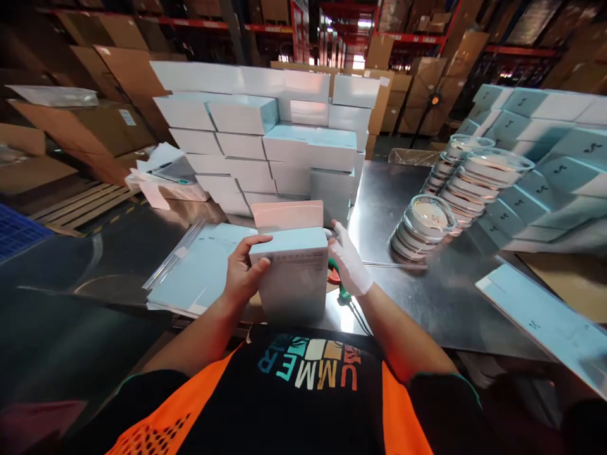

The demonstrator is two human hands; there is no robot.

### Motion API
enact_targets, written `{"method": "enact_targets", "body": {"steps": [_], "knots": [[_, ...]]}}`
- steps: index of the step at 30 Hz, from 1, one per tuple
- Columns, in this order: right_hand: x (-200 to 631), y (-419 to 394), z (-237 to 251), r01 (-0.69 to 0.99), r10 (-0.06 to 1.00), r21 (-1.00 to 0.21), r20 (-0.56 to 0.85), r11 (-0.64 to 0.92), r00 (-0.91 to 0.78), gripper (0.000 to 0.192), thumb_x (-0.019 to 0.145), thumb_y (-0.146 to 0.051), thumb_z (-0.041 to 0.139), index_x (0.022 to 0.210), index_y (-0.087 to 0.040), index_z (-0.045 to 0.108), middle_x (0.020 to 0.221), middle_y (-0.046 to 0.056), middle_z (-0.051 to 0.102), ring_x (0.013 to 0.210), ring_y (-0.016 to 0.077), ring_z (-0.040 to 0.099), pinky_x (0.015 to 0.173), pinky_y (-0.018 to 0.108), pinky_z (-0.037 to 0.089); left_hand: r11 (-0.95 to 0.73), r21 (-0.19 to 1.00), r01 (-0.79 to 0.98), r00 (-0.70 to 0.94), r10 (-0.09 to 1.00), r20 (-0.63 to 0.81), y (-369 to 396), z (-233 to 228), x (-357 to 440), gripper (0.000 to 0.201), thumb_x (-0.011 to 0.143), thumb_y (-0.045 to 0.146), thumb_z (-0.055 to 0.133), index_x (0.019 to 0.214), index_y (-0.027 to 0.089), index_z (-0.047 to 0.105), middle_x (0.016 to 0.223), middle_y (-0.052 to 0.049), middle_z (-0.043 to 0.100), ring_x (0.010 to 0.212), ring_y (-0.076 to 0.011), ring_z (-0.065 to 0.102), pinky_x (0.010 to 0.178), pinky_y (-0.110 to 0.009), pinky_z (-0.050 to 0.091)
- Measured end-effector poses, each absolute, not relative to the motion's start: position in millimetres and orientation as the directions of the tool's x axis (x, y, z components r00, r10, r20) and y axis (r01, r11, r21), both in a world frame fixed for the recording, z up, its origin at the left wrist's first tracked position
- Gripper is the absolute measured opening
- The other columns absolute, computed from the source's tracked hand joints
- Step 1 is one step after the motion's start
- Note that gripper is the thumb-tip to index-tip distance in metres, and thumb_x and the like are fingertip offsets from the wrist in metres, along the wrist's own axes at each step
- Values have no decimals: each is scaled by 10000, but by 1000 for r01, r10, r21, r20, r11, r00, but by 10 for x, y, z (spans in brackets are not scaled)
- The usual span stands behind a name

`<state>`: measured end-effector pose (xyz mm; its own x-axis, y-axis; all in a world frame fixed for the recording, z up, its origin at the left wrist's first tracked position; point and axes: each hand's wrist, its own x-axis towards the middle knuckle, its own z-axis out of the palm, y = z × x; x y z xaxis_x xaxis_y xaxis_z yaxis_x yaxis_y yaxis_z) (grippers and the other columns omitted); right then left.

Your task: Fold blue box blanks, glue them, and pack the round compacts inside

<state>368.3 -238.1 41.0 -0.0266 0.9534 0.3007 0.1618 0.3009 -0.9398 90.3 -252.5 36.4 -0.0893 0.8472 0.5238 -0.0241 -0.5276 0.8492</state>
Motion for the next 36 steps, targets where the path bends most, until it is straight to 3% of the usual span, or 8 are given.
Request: {"method": "enact_targets", "body": {"steps": [5, 9, 14, 19, 25, 28, 32, 36], "knots": [[3420, -2366, 761, 69, 944, -952, 283, 298, -170, 750, 898, -672, 793, 1489, -232, 651, 1456, 129, 744, 1364, 346, 681, 1211, 537, 540, -644, 759, 95, -13, 762, 648, -2451, 268, 1009, 648, 831, 820, 833, 1087, 229, 770, 1217, -120, 755, 1195, -313, 728, 1077, -456, 580], [3551, -2457, 667, 159, 863, -865, 425, 476, -273, 817, 751, -681, 977, 1385, -250, 692, 1655, 180, 620, 1585, 388, 549, 1314, 576, 453, -703, 711, -11, -100, 708, 699, -2378, 207, 998, 657, 790, 761, 920, 1142, 272, 657, 1273, -103, 725, 1269, -295, 736, 1122, -469, 565], [3649, -2555, 600, 185, 719, -718, 570, 672, -398, 275, 1040, -500, 772, 1246, -325, 822, 1749, 111, 556, 1643, 331, 514, 1337, 595, 436, -799, 601, -8, 96, 598, 796, -2330, 300, 852, 383, 925, 599, 879, 1111, 277, 788, 1147, -98, 810, 1252, -317, 763, 1123, -538, 581], [3571, -2586, 571, 252, 647, -606, 622, 754, -442, 260, 1093, -419, 698, 1307, -391, 842, 1602, 91, 699, 1476, 329, 658, 1272, 616, 505, -776, 629, 42, 279, 614, 738, -2361, 596, 651, 240, 894, 522, 924, 966, 299, 870, 1086, -114, 845, 1210, -362, 771, 1105, -607, 594], [3539, -2467, 579, 280, 496, -420, 597, 863, -631, 1023, 1067, -646, 681, 1863, -288, 147, 1888, 182, 300, 1683, 334, 447, 1331, 529, 452, -680, 688, 254, 554, 685, 473, -2405, 1186, 767, 602, 490, 355, 1133, 1032, 344, 872, 1214, -108, 854, 1129, -431, 760, 1254, -688, 474], [4116, -2260, 768, 513, 663, -436, 604, 739, -441, 1007, 1045, -679, 678, 1846, -261, 235, 1882, 151, 328, 1703, 323, 413, 1374, 480, 399, -702, 625, 342, 464, 705, 537, -2425, 1434, 769, 681, 492, 429, 1107, 1124, 358, 865, 1131, -47, 860, 1078, -423, 762, 1284, -720, 435], [5341, -1963, 901, 936, 758, -352, 607, -13, 239, 651, 951, -402, 810, 1493, -74, 661, 1787, 300, 414, 1672, 467, 332, 1335, 664, 289, -664, 703, 256, -144, 693, 707, -2340, 1466, 709, 1012, 611, 467, 1059, 1532, 476, 639, 1456, 64, 751, 1448, -375, 655, 1345, -659, 423], [6092, -1786, 850, 937, 762, -273, 553, -218, 338, 73, 936, -176, 685, 975, -138, 734, 1212, 208, 778, 1178, 282, 605, 1033, 411, 456, -434, 870, -232, -237, 893, 383, -2197, 990, 935, 1013, 530, 407, 1085, 1438, 364, 635, 1391, 24, 764, 1364, -307, 701, 1218, -537, 574]]}}
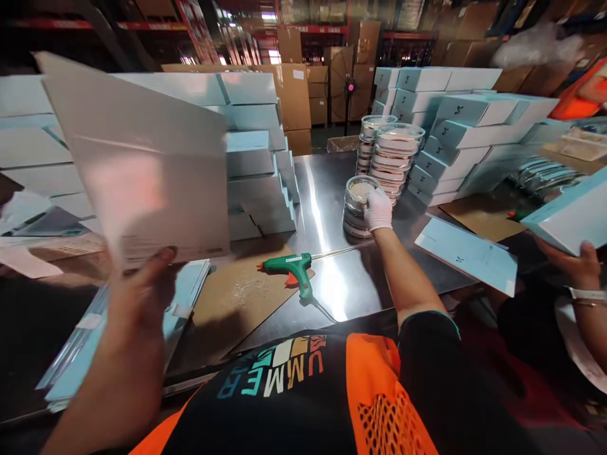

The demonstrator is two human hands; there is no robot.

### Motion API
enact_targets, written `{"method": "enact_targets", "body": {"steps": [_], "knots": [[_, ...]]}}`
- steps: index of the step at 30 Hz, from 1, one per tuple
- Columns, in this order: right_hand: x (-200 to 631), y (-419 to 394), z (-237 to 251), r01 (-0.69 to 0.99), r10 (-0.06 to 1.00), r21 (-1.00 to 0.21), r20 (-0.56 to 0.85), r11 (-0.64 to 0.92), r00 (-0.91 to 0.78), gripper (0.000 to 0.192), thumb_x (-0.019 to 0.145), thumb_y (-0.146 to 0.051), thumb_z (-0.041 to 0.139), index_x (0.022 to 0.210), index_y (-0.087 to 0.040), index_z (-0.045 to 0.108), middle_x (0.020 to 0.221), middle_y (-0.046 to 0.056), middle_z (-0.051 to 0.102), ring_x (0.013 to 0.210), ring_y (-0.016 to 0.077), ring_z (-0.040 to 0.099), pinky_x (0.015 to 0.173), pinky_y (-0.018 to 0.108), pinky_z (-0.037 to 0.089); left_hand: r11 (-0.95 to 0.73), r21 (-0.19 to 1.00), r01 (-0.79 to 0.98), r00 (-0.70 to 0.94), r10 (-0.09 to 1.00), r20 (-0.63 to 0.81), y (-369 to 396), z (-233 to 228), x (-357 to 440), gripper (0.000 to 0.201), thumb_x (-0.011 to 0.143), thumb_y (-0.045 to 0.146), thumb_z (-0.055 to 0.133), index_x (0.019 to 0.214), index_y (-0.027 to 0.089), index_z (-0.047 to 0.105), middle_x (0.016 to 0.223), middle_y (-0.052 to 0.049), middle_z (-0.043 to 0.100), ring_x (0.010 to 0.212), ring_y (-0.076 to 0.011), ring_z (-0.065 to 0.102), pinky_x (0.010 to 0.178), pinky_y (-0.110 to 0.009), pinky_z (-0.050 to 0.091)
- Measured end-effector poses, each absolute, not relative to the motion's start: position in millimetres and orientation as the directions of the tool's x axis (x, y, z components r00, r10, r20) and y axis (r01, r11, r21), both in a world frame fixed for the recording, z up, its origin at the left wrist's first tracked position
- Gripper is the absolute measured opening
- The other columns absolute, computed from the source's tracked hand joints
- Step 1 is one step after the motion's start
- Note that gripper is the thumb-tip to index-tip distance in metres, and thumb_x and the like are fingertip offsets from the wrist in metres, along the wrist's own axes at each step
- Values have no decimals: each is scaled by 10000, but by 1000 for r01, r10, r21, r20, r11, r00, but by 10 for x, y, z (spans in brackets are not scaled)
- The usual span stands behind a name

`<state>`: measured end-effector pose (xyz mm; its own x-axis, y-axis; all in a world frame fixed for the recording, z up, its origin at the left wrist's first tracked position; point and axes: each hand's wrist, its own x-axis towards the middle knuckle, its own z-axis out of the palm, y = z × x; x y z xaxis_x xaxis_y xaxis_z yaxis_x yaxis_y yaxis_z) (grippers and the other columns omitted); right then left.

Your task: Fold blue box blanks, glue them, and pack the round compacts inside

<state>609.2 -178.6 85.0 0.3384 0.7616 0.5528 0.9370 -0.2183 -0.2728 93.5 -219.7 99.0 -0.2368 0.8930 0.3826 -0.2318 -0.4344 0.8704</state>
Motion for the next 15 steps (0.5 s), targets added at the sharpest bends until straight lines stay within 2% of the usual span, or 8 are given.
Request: {"method": "enact_targets", "body": {"steps": [1, 3, 5, 9, 13, 15], "knots": [[6161, -1766, 847, 941, 757, -263, 563, -214, 330, 68, 933, -144, 652, 904, -155, 713, 1088, 176, 778, 1062, 252, 598, 967, 383, 446, -298, 903, -308, -150, 953, 263, -2176, 831, 1012, 947, 557, 425, 1068, 1400, 328, 647, 1332, -9, 779, 1278, -300, 732, 1128, -509, 622], [6203, -1742, 870, 941, 730, -249, 594, -231, 337, 146, 951, -120, 602, 841, -162, 688, 978, 161, 754, 965, 240, 572, 924, 391, 423, -119, 928, -353, -28, 993, 117, -2159, 541, 1129, 869, 581, 395, 1058, 1344, 305, 651, 1227, -30, 788, 1133, -263, 758, 965, -417, 658], [6165, -1726, 909, 947, 715, -223, 621, -232, 322, 169, 984, -132, 588, 867, -149, 710, 997, 168, 758, 992, 252, 578, 977, 424, 418, -74, 933, -351, 11, 996, 83, -2160, 337, 1181, 843, 579, 343, 1065, 1309, 310, 645, 1177, -20, 783, 1061, -228, 757, 898, -357, 646], [5987, -1661, 950, 978, 738, -125, 642, -166, 207, 122, 994, -167, 649, 997, -153, 770, 1117, 151, 789, 1081, 271, 597, 1125, 483, 378, -53, 921, -386, 64, 994, 84, -2147, 186, 1225, 903, 566, 326, 1072, 1349, 311, 622, 1236, -39, 777, 1095, -235, 763, 947, -382, 630], [5764, -1564, 936, 992, 772, -40, 625, -121, 119, 166, 1016, -192, 629, 956, -150, 778, 980, 138, 775, 993, 267, 591, 994, 417, 409, 39, 899, -437, 162, 986, 36, -2097, 118, 1384, 980, 585, 386, 1067, 1430, 287, 582, 1283, -90, 773, 1117, -275, 776, 1008, -467, 614], [5667, -1529, 937, 991, 771, -32, 626, -127, 119, 178, 1013, -200, 629, 930, -142, 775, 938, 145, 763, 954, 271, 588, 913, 402, 399, 35, 898, -438, 200, 978, 59, -2076, 58, 1470, 981, 594, 377, 1068, 1439, 296, 577, 1298, -89, 767, 1127, -276, 768, 1011, -466, 614]]}}
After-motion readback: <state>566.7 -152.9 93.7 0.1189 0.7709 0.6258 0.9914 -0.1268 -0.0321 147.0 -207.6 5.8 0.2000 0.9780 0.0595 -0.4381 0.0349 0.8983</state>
